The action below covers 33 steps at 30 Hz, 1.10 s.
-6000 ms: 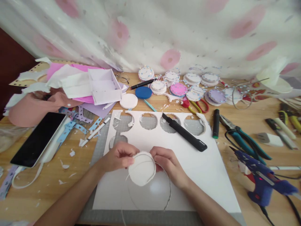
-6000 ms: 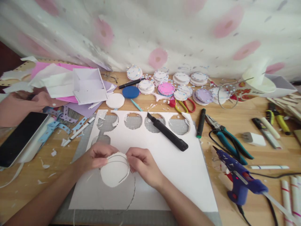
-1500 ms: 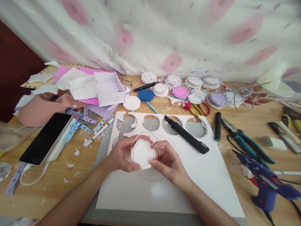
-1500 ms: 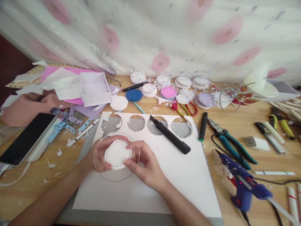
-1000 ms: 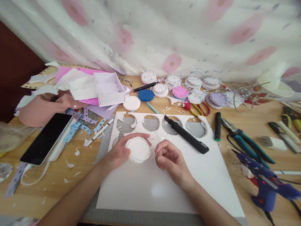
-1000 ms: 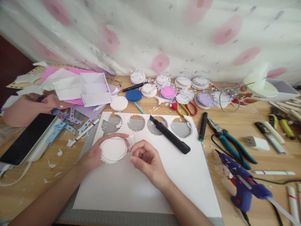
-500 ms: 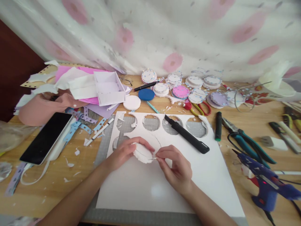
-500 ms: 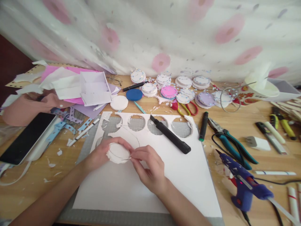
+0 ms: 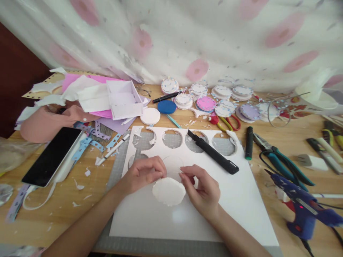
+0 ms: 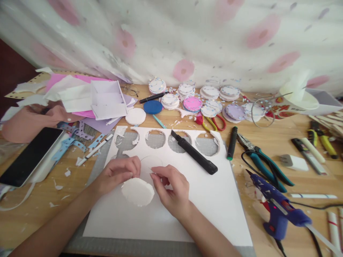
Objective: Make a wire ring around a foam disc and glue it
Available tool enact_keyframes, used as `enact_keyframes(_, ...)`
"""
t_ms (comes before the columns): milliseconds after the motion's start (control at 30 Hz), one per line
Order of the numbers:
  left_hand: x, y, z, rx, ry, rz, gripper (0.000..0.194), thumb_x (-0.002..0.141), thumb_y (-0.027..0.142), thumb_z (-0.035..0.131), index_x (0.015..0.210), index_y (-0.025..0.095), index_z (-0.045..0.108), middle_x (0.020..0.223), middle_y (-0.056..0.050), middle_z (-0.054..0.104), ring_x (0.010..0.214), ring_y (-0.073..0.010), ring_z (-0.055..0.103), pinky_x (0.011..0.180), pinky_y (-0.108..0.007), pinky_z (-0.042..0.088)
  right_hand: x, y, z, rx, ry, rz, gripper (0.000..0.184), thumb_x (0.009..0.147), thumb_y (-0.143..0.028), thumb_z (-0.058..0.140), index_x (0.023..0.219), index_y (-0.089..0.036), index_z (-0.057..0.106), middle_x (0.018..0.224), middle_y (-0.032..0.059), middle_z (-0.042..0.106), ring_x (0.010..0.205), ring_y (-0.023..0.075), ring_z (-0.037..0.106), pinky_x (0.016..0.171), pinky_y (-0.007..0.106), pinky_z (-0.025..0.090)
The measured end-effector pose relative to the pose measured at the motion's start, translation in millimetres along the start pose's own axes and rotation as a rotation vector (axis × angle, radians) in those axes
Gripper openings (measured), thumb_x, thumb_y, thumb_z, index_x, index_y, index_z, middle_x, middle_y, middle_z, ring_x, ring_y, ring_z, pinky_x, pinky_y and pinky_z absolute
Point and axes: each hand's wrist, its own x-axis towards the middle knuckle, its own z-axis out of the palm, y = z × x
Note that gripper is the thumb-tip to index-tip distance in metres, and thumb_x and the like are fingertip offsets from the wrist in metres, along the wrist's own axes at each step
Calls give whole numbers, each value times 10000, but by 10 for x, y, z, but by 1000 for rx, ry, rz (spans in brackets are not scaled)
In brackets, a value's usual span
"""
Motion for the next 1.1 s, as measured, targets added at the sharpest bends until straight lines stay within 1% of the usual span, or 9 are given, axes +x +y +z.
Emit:
enact_keyframes(167,17,64,-3,89,-40,76,266,887,368,579,828,137,697,751,-68,626,758,-166,552,703,-286,407,34,-11,-11,-65,-49,-129,277,830,-15,589,1033,-203,594,648,-11,574,537,106,475,469,233,393)
enact_keyframes(333,1,51,-3,151,-76,108,163,870,276,614,804,148,691,731,-62,641,765,-164,555,731,-295,426,63,-22,-10,-69,-68,-194,271,826,-15,596,1029,-194,584,644,-8,584,541,117,497,491,250,410)
enact_keyframes(467,-17,27,5,179,-45,80,149,879,242,598,792,141,665,726,-49,624,717,-142,553,680,-269,420,62,-35,-15,-55,-71,-163,267,825,-16,596,1019,-198,583,668,-3,596,560,118,514,498,244,420)
enact_keyframes(600,-25,30,16,188,-24,51,186,898,264,569,784,135,638,721,-36,603,671,-121,532,636,-240,400,53,-38,-23,-63,-88,-127,253,837,-20,573,1009,-203,590,677,1,592,584,121,527,511,241,430)
enact_keyframes(800,-25,39,15,222,-17,31,225,904,295,554,769,130,625,725,-46,600,662,-123,516,632,-243,392,35,-14,-21,-53,-112,-99,259,848,-37,559,1037,-209,601,803,44,635,697,141,595,574,255,486)
enact_keyframes(1000,-30,21,15,243,-21,23,220,904,295,553,774,134,629,731,-51,604,663,-129,514,634,-252,393,41,-16,-35,-36,-151,-101,240,864,-39,504,1011,-204,597,818,54,617,725,157,579,601,273,490)
enact_keyframes(1100,-27,19,24,250,-37,24,211,908,283,548,779,136,627,739,-52,609,672,-128,518,637,-249,394,65,-25,-36,16,-182,-63,214,870,-33,466,960,-197,571,807,47,590,737,157,559,612,271,468)
